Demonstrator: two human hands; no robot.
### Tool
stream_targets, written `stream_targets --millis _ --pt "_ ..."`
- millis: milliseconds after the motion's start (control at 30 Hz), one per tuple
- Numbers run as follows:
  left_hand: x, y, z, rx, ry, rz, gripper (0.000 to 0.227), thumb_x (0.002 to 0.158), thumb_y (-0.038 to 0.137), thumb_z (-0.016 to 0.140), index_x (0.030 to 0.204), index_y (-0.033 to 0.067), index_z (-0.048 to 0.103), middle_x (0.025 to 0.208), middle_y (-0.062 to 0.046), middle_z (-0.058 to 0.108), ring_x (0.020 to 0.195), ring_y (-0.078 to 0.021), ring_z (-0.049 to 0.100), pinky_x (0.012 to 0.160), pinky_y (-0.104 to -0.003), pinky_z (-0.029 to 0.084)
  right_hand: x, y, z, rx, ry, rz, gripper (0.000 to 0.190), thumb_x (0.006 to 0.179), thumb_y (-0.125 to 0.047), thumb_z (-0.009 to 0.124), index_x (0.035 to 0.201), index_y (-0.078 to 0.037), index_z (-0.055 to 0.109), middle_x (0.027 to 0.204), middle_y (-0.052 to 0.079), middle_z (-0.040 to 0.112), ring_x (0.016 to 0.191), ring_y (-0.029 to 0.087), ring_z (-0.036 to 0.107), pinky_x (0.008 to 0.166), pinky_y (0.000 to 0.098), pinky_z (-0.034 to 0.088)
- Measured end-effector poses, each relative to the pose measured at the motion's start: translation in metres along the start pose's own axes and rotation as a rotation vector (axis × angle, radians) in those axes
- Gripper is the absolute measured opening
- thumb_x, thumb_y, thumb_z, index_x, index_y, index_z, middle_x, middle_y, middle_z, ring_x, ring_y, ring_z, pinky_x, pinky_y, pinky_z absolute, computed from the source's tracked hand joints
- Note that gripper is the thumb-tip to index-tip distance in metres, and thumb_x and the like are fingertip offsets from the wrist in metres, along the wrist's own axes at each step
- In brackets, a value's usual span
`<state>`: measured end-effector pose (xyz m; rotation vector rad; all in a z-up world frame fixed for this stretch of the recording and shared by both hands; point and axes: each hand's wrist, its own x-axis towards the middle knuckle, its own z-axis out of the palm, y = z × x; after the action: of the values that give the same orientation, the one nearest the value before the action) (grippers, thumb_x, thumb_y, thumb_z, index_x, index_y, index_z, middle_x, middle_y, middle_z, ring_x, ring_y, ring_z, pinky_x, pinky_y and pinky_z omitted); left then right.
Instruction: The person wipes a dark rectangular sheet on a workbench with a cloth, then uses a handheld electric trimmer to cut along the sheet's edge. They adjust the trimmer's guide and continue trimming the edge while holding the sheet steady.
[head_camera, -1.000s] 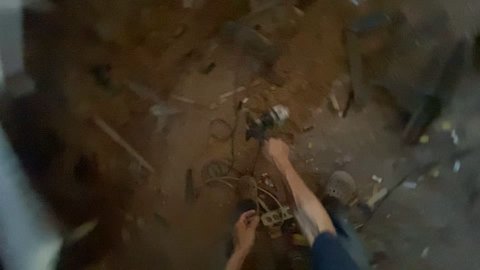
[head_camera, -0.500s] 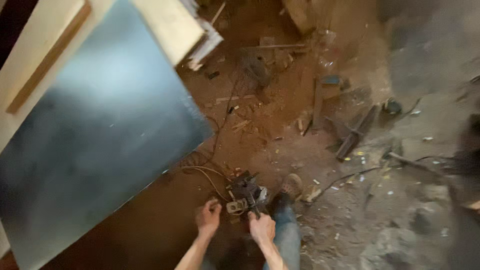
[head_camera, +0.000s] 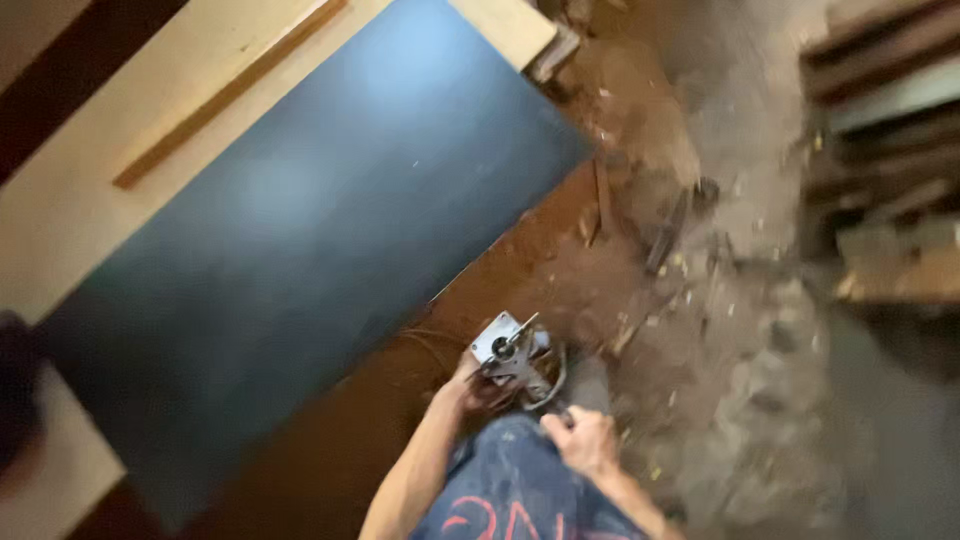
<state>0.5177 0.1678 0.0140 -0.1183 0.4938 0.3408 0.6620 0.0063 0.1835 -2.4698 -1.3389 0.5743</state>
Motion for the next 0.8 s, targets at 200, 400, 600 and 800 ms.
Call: stream_targets --millis 200,400,600,800 --pt "-0.153 0.001 -0.002 0.196 -0.213 -0.194 0.055 0.093 0.060 0.057 0.116 0.0130 0.073 0.102 -0.010 0.076 0.083 -0.0265 0.071 0.064 -0.046 0.060 -0.152 -0.074 0.049 0.126 0.092 0.037 0.047 0.077 -0.047 0.076 0.068 -0.001 0.069 0.060 0.018 0.065 0.052 0.031 0.063 0.055 0.0425 0.050" --pt "-0.213 -0.005 -0.027 0.073 -0.334 -0.243 0.048 0.105 0.053 0.063 0.118 0.0074 0.070 0.102 -0.013 0.074 0.084 -0.0295 0.070 0.069 -0.049 0.061 -0.224 -0.091 0.093 0.168 0.187 -0.005 0.051 0.082 -0.056 0.073 0.079 -0.005 0.073 0.065 0.018 0.067 0.060 0.032 0.065 0.058 0.0425 0.051" --pt "-0.236 -0.008 -0.035 0.473 -0.161 0.126 0.057 0.090 0.042 0.069 0.135 0.0121 0.052 0.114 -0.011 0.065 0.096 -0.0229 0.068 0.083 -0.041 0.060 -0.219 -0.087 0.163 0.256 0.475 -0.061 0.059 0.097 -0.054 0.069 0.096 0.004 0.075 0.091 0.020 0.071 0.086 0.028 0.064 0.078 0.0376 0.050" --pt "-0.264 0.002 -0.019 0.692 -0.203 0.294 0.074 0.082 0.033 0.074 0.143 0.0156 0.036 0.113 -0.010 0.061 0.096 -0.0221 0.065 0.081 -0.042 0.058 -0.228 -0.076 0.197 0.881 0.410 0.104 0.042 0.097 -0.036 0.058 0.104 0.000 0.077 0.096 0.004 0.078 0.094 0.016 0.067 0.087 0.0293 0.049"
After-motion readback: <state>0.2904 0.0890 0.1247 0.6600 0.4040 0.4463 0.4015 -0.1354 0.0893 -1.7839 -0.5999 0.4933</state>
